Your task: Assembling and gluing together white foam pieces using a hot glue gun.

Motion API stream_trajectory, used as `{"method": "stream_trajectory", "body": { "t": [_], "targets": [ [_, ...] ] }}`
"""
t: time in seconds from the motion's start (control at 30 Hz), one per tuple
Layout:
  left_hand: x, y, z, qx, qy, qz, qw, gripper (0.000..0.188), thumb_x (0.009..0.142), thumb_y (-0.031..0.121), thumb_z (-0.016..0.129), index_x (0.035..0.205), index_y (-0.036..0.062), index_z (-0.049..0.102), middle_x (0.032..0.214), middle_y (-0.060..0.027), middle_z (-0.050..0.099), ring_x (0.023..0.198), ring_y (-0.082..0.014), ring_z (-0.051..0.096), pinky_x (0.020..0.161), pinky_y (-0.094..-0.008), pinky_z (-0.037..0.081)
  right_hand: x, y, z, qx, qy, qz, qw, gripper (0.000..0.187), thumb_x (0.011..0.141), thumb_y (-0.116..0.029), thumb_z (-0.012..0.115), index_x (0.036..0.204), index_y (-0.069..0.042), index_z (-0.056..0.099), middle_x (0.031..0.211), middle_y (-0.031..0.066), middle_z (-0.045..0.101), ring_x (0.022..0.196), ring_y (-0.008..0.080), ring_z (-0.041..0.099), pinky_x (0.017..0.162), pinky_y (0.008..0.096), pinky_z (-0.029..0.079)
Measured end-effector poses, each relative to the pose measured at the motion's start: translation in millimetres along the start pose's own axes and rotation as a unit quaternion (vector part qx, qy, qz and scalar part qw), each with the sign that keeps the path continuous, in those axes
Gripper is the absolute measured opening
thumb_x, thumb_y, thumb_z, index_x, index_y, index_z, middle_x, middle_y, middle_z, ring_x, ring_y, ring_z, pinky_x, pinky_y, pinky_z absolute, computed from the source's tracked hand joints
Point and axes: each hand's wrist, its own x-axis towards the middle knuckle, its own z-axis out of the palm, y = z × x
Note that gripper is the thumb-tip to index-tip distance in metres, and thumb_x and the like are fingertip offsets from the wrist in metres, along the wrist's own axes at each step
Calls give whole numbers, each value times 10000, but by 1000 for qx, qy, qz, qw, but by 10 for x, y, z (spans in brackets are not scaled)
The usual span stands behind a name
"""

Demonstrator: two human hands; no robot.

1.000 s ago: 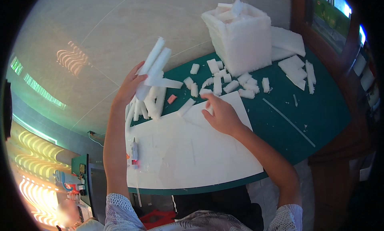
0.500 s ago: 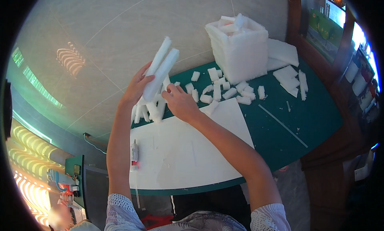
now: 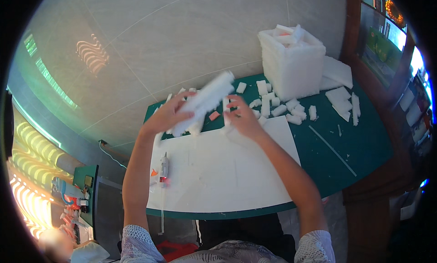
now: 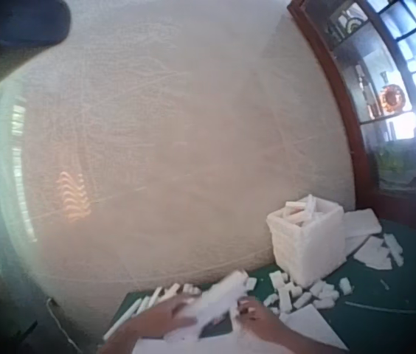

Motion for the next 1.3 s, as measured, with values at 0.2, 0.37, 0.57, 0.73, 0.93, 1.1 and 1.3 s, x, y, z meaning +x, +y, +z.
{"method": "stream_trajectory", "body": {
  "t": [0.2, 0.37, 0.57, 0.73, 0.93, 1.1, 1.3],
  "targets": [
    [-445, -303, 600, 217, -68, 68, 971, 602, 882, 234, 661, 1411, 84, 416, 1226, -208, 617, 1083, -355, 625, 952, -404, 472, -529, -295, -488, 271, -69, 202, 939, 498, 982, -362, 510, 1435, -190, 400, 1230, 85, 524, 1120, 232, 536, 837, 406, 527],
    [-701, -613, 972, 310, -87, 9, 947, 638, 896, 265, 677, 1449, 116, 396, 1374, -198, 532, 1210, -365, 547, 1045, -434, 404, -835, -196, -364, -178, -167, 43, 969, 556, 790, -117, 790, 1297, -114, 561, 1159, 65, 524, 940, 186, 512, 751, 278, 490],
    [-1188, -622, 878, 331, 10, 12, 943, 756, 857, 239, 739, 1486, 115, 337, 1495, -177, 394, 1267, -353, 505, 1070, -432, 398, -896, -194, -339, -207, -126, 20, 970, 473, 791, -187, 803, 1218, -99, 619, 1059, 62, 592, 809, 171, 542, 698, 267, 478],
    [-1438, -623, 870, 191, 84, -97, 973, 804, 838, 138, 757, 1501, 106, 303, 1451, -177, 420, 1177, -279, 571, 913, -363, 526, -908, -285, -327, -198, -93, 10, 976, 461, 767, -125, 810, 1193, -93, 635, 1010, 62, 607, 777, 170, 549, 649, 263, 471],
    [-1329, -867, 1044, 44, 127, -120, 984, 773, 837, 51, 729, 1489, 95, 317, 1354, -168, 493, 1007, -213, 615, 798, -306, 567, -946, -209, -279, -210, -80, -10, 974, 495, 748, -116, 821, 1204, -87, 632, 1060, 75, 622, 776, 176, 554, 634, 271, 476],
    [-1193, -887, 1048, 29, 143, -81, 986, 660, 840, 17, 701, 1431, 65, 410, 1245, -149, 556, 957, -227, 613, 802, -328, 563, -936, -249, -279, -243, -98, -30, 965, 513, 745, -119, 824, 1218, -85, 628, 1074, 76, 624, 778, 181, 554, 652, 273, 480],
    [-1129, -932, 1135, 118, 129, -25, 984, 566, 845, 67, 734, 1365, 46, 511, 1138, -148, 582, 940, -227, 629, 803, -289, 552, -935, -298, -296, -239, -110, 18, 965, 512, 741, -115, 829, 1213, -80, 634, 1071, 81, 625, 763, 171, 546, 649, 268, 478]
  ]
}}
